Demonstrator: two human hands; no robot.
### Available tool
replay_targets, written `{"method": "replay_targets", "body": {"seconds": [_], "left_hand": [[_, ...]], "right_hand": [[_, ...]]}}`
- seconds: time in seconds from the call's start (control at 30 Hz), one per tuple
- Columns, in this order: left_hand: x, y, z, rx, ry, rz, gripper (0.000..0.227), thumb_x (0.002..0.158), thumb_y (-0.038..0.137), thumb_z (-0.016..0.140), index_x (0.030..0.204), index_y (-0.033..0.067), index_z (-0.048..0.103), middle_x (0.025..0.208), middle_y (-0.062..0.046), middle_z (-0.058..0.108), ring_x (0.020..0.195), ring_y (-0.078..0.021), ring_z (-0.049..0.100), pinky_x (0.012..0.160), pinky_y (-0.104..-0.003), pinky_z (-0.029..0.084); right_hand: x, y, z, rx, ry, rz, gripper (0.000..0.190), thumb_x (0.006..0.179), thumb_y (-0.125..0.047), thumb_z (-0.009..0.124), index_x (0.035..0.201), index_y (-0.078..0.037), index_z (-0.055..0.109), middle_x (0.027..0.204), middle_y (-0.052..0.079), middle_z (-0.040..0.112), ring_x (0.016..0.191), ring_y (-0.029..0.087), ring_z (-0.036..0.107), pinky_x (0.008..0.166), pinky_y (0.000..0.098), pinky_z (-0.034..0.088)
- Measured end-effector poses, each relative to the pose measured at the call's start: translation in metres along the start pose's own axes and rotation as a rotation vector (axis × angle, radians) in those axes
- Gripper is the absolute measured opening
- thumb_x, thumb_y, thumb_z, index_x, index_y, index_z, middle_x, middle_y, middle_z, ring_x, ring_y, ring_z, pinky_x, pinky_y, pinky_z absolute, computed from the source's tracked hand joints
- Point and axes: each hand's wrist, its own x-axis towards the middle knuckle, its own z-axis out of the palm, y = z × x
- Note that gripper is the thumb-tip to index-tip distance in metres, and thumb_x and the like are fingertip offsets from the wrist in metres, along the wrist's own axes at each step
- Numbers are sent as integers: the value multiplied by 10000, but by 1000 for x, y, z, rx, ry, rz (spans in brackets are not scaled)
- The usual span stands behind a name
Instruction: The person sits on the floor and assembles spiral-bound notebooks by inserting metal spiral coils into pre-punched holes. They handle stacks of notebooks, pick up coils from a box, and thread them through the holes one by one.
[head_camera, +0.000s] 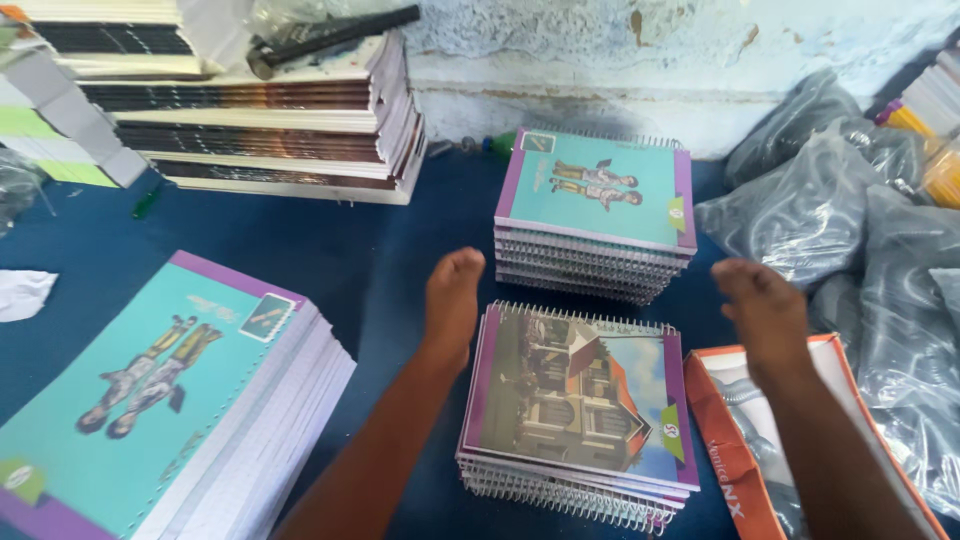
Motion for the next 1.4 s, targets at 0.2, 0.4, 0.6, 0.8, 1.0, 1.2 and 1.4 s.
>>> {"method": "replay_targets", "body": {"seconds": [0.2,0.4,0.6,0.8,1.0,1.2,1.4], "left_hand": [[-68,16,-7,-44,-66,-180,387,925,189,649,1264,8,606,1093,-74,684,950,-135,646,833,-282,528],[-124,29,-34,21,-97,-160,387,929,188,663,1242,-40,656,1078,-94,695,935,-141,635,827,-261,513],[-176,70,-86,108,-14,-214,419,915,251,649,1266,23,647,1108,-76,691,980,-142,671,838,-296,521],[-214,107,-146,79,92,-209,408,922,249,618,1259,21,639,1112,-89,711,970,-164,700,832,-315,560],[-235,137,-205,165,161,-124,345,953,245,613,1196,13,689,1003,-86,735,794,-164,670,675,-307,540],[-245,167,-259,476,306,140,259,947,190,676,1124,6,721,876,-89,733,706,-151,624,619,-304,499],[-237,192,-270,1231,232,408,312,814,171,783,1094,43,731,1057,-140,704,969,-310,650,834,-426,527]], "right_hand": [[-69,16,35,78,-236,-1,298,937,-221,711,1170,-36,716,1027,47,709,914,122,628,787,287,500],[-116,24,48,28,-343,141,350,926,-219,686,1191,9,705,1017,115,733,895,167,703,779,291,556],[-145,28,56,7,-368,239,392,986,-220,631,1291,24,673,999,182,709,853,223,667,706,352,506],[-174,10,93,53,-458,211,390,954,-199,625,1277,19,645,1103,138,719,902,228,705,798,343,563],[-206,-18,140,58,-590,179,390,946,-208,604,1278,-6,640,1111,125,727,925,218,723,827,354,581],[-234,-35,174,86,-665,169,361,948,-191,608,1248,4,657,1062,124,722,901,207,712,814,343,597],[-254,-44,194,56,-699,185,351,940,-171,613,1236,11,660,1010,122,720,871,201,709,787,335,598]]}}
